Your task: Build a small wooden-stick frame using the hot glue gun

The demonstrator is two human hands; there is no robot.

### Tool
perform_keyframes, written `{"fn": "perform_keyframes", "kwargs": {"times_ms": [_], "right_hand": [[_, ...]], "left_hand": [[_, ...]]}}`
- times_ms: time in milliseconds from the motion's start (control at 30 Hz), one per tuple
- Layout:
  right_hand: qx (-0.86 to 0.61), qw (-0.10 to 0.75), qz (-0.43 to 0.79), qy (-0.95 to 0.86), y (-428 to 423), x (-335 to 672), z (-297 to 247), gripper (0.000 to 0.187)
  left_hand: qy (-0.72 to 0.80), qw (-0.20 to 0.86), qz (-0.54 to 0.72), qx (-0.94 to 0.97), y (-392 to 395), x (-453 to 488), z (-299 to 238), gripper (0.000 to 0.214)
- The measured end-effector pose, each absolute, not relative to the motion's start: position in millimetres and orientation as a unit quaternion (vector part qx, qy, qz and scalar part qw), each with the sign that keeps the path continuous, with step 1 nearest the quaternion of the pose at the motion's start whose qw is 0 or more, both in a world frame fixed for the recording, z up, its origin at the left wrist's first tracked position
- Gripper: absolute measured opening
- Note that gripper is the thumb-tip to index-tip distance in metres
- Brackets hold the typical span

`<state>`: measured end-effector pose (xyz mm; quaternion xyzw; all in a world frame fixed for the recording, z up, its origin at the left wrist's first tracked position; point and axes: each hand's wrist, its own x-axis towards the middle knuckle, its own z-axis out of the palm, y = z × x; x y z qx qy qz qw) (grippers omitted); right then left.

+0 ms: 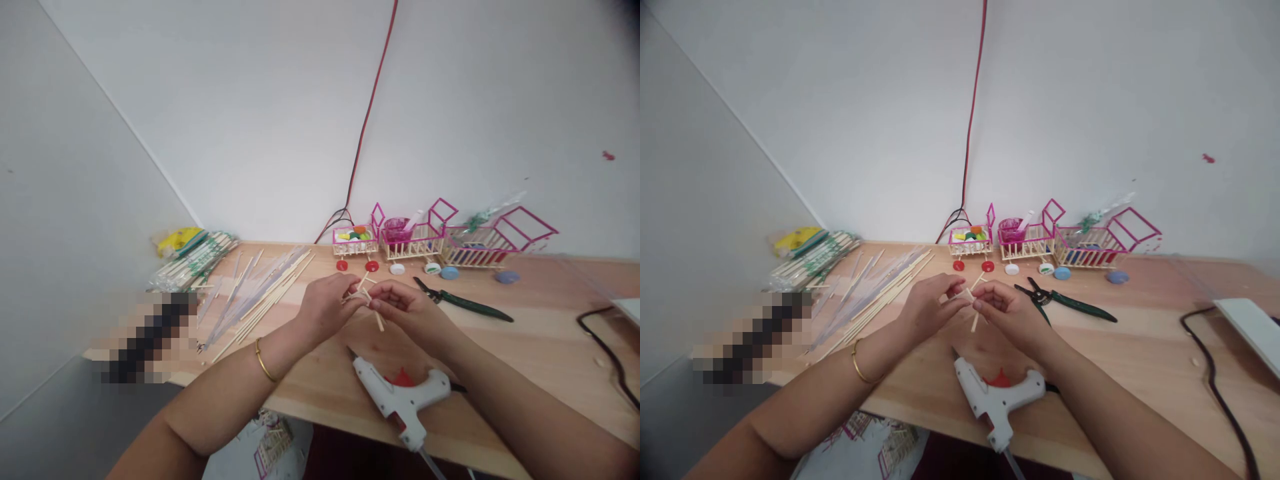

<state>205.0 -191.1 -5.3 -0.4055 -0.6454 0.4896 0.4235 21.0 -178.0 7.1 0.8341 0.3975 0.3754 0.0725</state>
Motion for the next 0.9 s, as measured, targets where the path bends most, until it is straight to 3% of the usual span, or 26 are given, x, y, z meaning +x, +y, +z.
{"fn": "perform_keyframes", "kwargs": {"times_ms": [167, 333, 433, 533, 767, 900], "right_hand": [[-0.405, 0.413, 0.495, -0.649, -191.4, 206.6, -5.9, 0.029], [-0.436, 0.439, 0.462, -0.635, -191.4, 209.1, -6.4, 0.028], [-0.44, 0.474, 0.469, -0.601, -188.9, 210.4, -7.9, 0.029], [-0.425, 0.492, 0.49, -0.58, -187.8, 208.7, -8.1, 0.034], [-0.424, 0.385, 0.508, -0.643, -191.8, 203.3, -5.8, 0.04], [-0.458, 0.385, 0.434, -0.673, -190.3, 208.3, -3.7, 0.034]], "left_hand": [[0.379, 0.173, 0.389, 0.822, -179.2, 21.0, 13.0, 0.017], [0.385, 0.442, 0.456, 0.67, -173.7, 21.4, 12.6, 0.019], [0.375, 0.547, 0.515, 0.543, -166.7, 20.8, 9.4, 0.022], [0.368, 0.608, 0.537, 0.455, -161.5, 19.9, 7.5, 0.024], [0.338, 0.694, 0.527, 0.356, -161.9, 19.1, 7.9, 0.027], [0.344, 0.701, 0.503, 0.371, -161.9, 18.4, 5.5, 0.025]]}}
